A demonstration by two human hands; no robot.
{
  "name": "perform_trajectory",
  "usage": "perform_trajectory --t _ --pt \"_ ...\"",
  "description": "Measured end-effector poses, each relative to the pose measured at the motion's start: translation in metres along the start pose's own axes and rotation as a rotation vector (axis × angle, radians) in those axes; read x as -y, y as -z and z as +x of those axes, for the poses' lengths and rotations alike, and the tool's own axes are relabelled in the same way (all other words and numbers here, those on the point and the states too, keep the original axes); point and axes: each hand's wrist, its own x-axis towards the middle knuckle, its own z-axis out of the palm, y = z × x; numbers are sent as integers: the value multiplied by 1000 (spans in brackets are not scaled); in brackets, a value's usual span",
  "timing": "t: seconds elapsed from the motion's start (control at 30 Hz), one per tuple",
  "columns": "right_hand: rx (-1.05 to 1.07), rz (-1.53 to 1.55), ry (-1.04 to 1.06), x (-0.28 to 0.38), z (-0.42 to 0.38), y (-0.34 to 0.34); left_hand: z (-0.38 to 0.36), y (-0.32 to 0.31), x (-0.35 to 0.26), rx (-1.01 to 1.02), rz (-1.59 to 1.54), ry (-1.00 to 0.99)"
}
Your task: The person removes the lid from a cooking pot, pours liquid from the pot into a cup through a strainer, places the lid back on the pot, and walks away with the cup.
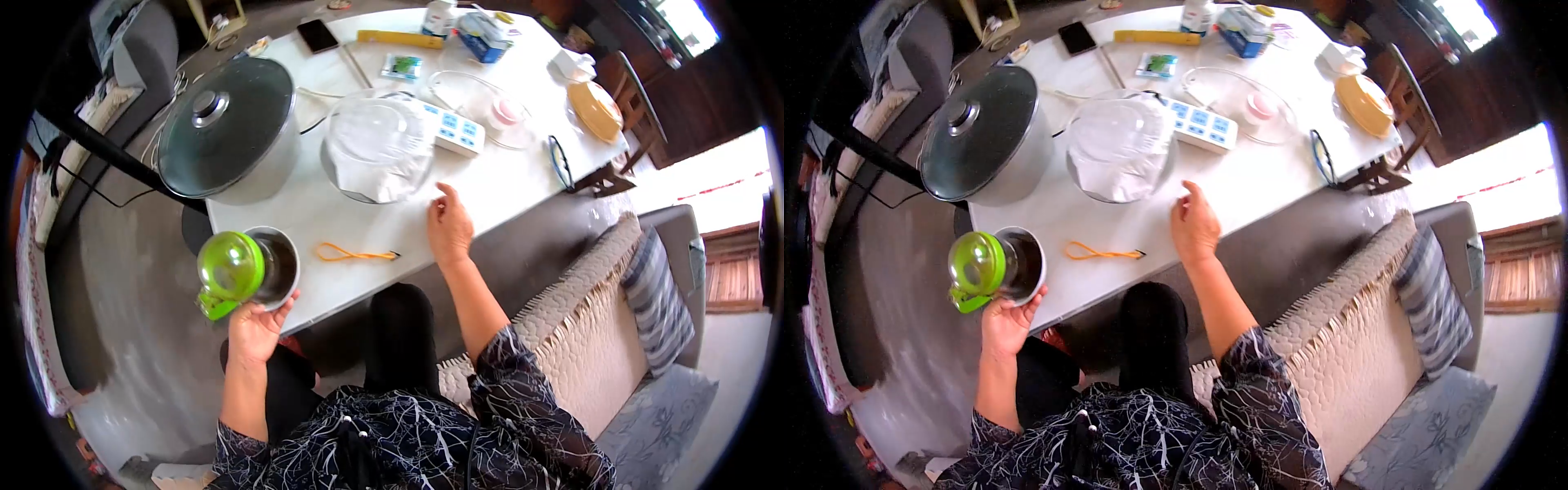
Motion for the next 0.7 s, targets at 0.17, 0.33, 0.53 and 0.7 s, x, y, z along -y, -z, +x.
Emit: perform_trajectory --t 0.17,0.33,0.53,0.7 --pt "-100 -25 59 -2 2 -16 3 10 -6 -172 -209 59" --pt "-80 -120 110 2 5 -13 -10 23 -22 -146 -253 209" --pt "-64 -95 46 9 7 -15 -58 5 -56 -233 -274 226" --pt "183 -85 -349 44 10 15 -129 -43 -105 -194 -318 195"
